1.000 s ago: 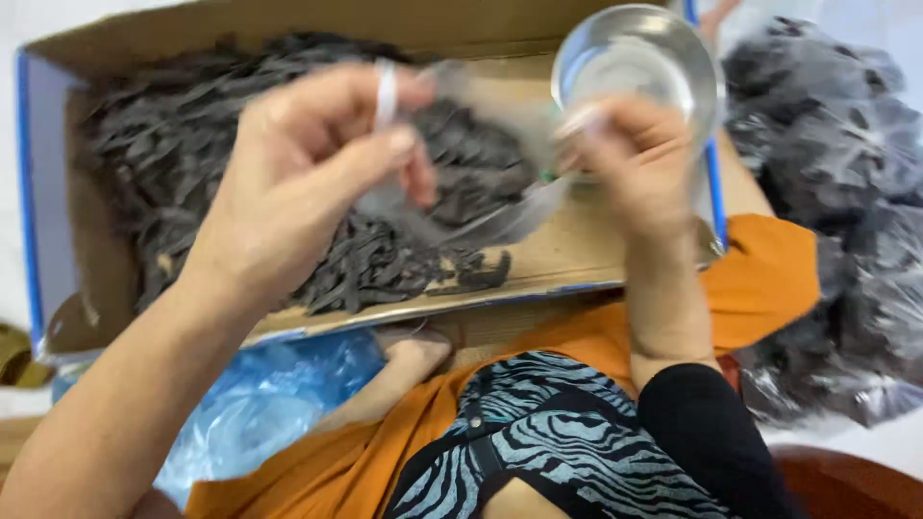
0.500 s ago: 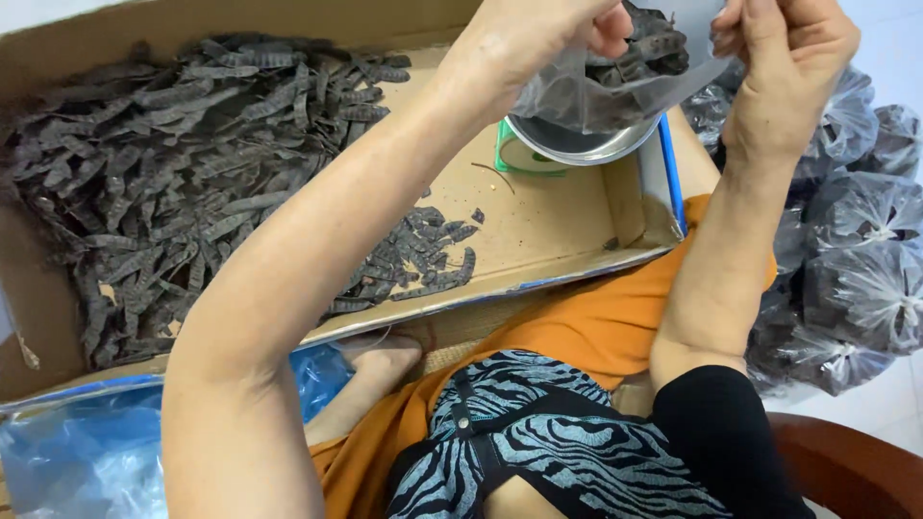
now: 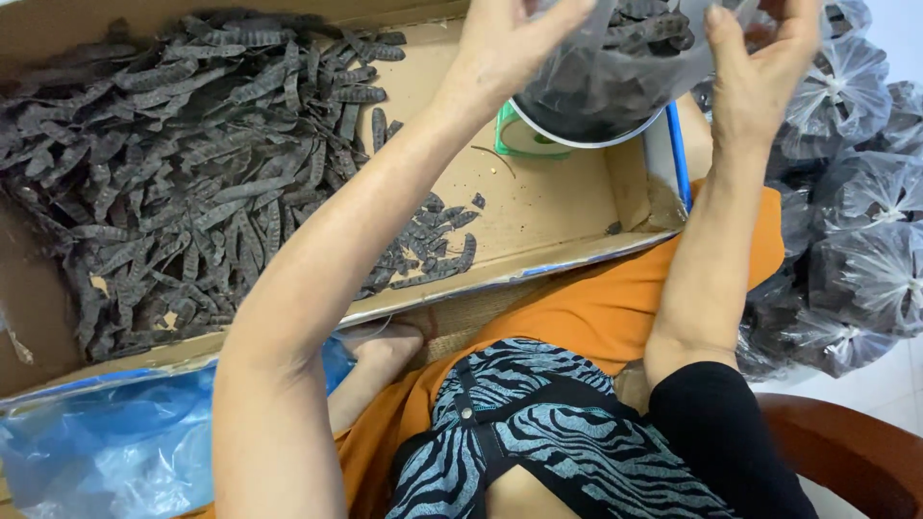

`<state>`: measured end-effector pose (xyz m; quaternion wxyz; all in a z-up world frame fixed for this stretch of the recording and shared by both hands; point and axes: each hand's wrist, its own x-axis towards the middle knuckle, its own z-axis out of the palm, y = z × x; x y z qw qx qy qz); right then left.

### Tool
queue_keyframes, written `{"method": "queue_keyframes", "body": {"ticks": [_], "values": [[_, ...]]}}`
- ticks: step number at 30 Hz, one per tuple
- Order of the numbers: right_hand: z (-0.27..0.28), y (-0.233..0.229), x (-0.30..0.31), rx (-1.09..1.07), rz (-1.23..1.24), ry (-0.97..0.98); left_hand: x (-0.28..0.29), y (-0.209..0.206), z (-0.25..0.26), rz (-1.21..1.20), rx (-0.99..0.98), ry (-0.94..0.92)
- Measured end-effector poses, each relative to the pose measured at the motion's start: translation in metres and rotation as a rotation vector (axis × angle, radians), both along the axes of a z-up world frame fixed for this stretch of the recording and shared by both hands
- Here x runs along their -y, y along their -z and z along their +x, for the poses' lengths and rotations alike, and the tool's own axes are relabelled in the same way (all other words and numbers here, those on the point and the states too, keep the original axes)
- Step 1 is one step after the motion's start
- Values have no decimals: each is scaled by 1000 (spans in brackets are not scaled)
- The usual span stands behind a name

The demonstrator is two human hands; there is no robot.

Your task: The person fills a plastic bag with dried seed pods from a cardboard box, weighs it on a scale, and ties the bag closed.

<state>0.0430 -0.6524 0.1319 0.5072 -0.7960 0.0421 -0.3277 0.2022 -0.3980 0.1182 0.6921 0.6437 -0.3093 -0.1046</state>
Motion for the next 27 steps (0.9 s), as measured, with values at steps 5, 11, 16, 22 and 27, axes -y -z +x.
{"method": "queue_keyframes", "body": {"ticks": [5, 11, 16, 22, 27], "values": [[4, 38, 5, -258, 463, -22, -7, 72, -3, -132, -549, -133], [3, 52, -2, -321, 702, -178, 6, 94, -20, -146, -990, 158], [2, 44, -22, -302, 676, -189, -7, 89, -9, -141, -989, 145], [-1, 69, -62, -300, 529, -159, -54, 76, 17, -123, -889, 113], [7, 65, -109, -324, 758, -228, -102, 83, 23, -85, -820, 53]]}}
